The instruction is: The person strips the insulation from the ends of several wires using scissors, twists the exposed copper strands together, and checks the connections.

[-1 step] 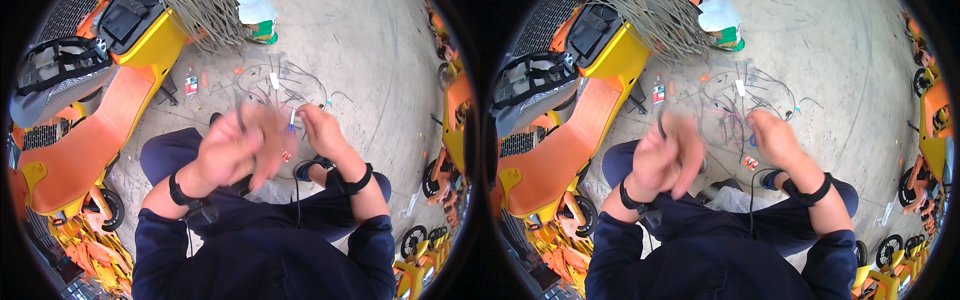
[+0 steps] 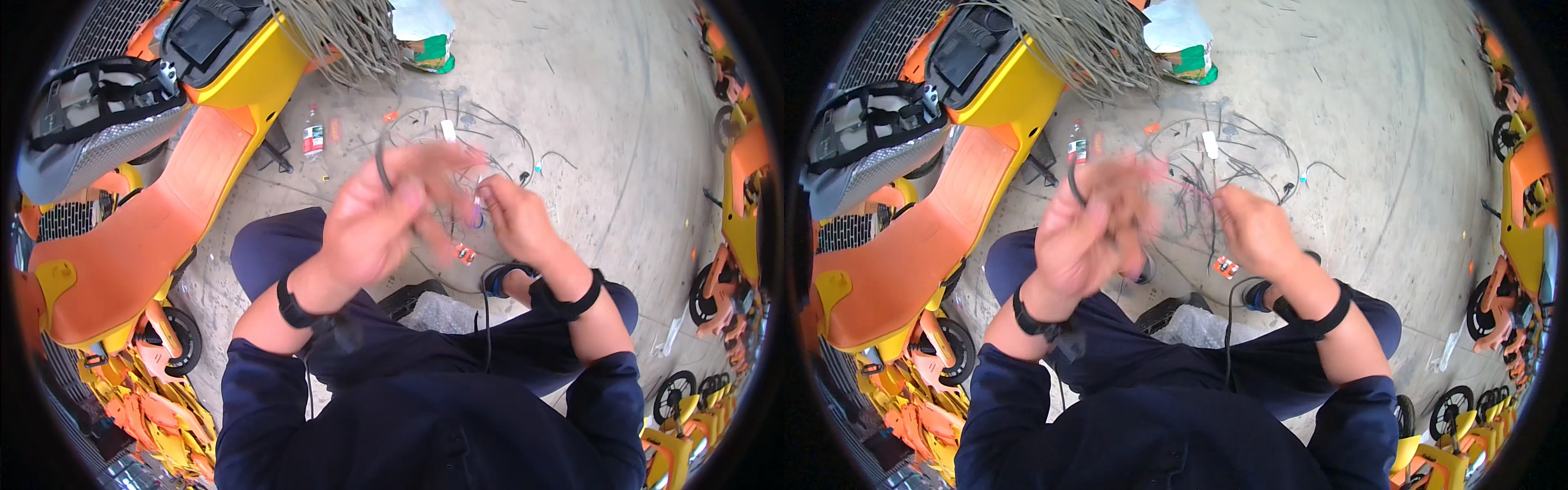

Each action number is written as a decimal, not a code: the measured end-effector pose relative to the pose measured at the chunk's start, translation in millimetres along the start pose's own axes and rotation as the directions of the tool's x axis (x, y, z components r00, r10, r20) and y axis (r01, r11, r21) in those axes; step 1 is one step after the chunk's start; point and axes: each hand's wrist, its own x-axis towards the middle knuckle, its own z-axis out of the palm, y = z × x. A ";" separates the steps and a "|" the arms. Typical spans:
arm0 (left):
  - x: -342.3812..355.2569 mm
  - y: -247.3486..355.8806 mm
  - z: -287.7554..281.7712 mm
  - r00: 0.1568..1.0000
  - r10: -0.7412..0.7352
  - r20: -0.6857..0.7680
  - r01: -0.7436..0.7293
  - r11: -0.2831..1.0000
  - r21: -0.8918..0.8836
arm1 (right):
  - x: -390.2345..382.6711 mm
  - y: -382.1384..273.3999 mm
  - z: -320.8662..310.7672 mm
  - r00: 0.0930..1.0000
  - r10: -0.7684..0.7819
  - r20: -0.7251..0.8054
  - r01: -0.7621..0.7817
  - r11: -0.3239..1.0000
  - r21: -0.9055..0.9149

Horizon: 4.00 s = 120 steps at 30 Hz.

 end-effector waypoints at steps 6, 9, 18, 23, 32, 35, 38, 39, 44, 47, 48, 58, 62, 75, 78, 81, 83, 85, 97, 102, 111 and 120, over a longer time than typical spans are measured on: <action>15.3 -26.7 -26.6 0.880 0.369 0.299 -0.336 0.037 0.941 | -12.4 -26.4 13.2 0.996 -0.050 0.073 0.048 0.999 0.021; 2.5 -39.6 -24.4 0.913 -0.037 0.407 -0.386 -0.404 0.829 | -12.8 -27.0 -7.3 0.999 -0.033 0.032 0.031 0.998 0.061; -28.5 -4.3 -7.2 0.778 -0.609 0.156 -0.022 0.221 0.975 | -46.9 -41.6 -40.2 0.933 -0.303 0.193 0.269 0.945 0.183; -29.3 41.9 18.2 0.714 -0.684 0.147 -0.027 0.183 0.983 | -46.9 -59.0 -55.8 0.893 -0.410 0.185 0.376 0.906 0.195; -51.6 113.9 41.8 0.712 -0.701 -0.022 0.078 0.049 0.996 | -44.7 -67.0 -68.2 0.852 -0.501 0.150 0.464 0.856 0.227; -65.9 140.4 60.7 0.693 -0.714 -0.099 0.099 -0.042 0.994 | -45.3 -78.0 -77.4 0.813 -0.555 0.177 0.511 0.825 0.239; -74.4 162.1 55.3 0.689 -0.707 -0.162 0.213 -0.016 0.977 | -48.2 -74.7 -79.4 0.832 -0.536 0.144 0.489 0.831 0.266; -77.7 170.7 54.7 0.679 -0.714 -0.172 0.207 -0.038 0.978 | -48.8 -74.3 -80.4 0.836 -0.530 0.142 0.484 0.835 0.261; -95.0 214.4 60.4 0.628 -0.696 -0.347 0.419 -0.073 0.905 | -49.0 -70.4 -86.5 0.820 -0.564 0.098 0.520 0.805 0.286; -98.9 233.3 59.7 0.571 -0.686 -0.450 0.521 -0.120 0.845 | -50.7 -69.0 -86.8 0.831 -0.547 0.098 0.513 0.823 0.246; -97.6 233.3 55.6 0.571 -0.689 -0.447 0.519 -0.119 0.846 | -50.6 -67.7 -86.1 0.833 -0.544 0.099 0.510 0.825 0.244; -53.8 71.8 6.0 0.997 -0.064 0.034 0.068 0.992 -0.102 | -19.4 4.0 -51.2 0.988 -0.148 0.045 0.151 0.987 -0.051; 8.2 18.4 26.2 0.913 0.338 -0.230 -0.173 0.829 0.531 | -30.1 -1.7 -18.7 0.967 -0.213 0.138 0.214 0.977 0.005; -8.7 6.6 -4.7 0.662 -0.741 -0.115 0.454 0.274 0.848 | -27.2 -25.8 -67.9 0.974 -0.223 0.040 0.216 0.967 0.135; -11.1 43.3 -5.0 0.682 -0.731 0.012 0.423 0.408 0.809 | -38.5 -44.3 -76.5 0.955 -0.275 0.113 0.247 0.946 0.209; -18.4 68.4 16.4 0.590 -0.804 -0.074 0.462 0.260 0.848 | -43.9 -53.3 -72.5 0.925 -0.374 0.070 0.352 0.911 0.216; -26.6 77.1 21.4 0.613 -0.786 -0.073 0.437 0.261 0.861 | -44.3 -56.9 -72.5 0.904 -0.417 0.095 0.388 0.893 0.230; -29.2 94.7 23.7 0.580 -0.805 -0.129 0.450 0.185 0.873 | -42.5 -59.5 -74.8 0.899 -0.427 0.092 0.396 0.885 0.245; -55.0 175.6 31.2 0.441 -0.771 -0.459 0.615 -0.113 0.780 | -44.2 -47.6 -97.7 0.901 -0.420 0.112 0.366 0.872 0.324; -145.1 264.3 -49.2 0.697 -0.298 -0.652 0.705 0.120 0.699 | -61.3 0.8 -137.4 0.988 -0.139 -0.068 0.150 0.970 0.193; -114.9 223.9 -51.2 0.639 -0.222 -0.737 0.769 0.196 0.608 | 6.0 73.4 -109.5 0.919 0.306 -0.247 -0.109 0.801 0.588; -12.2 23.0 -30.4 0.870 -0.437 -0.230 0.210 -0.094 0.973 | 18.6 30.3 -60.3 0.986 -0.024 -0.162 0.017 0.999 -0.045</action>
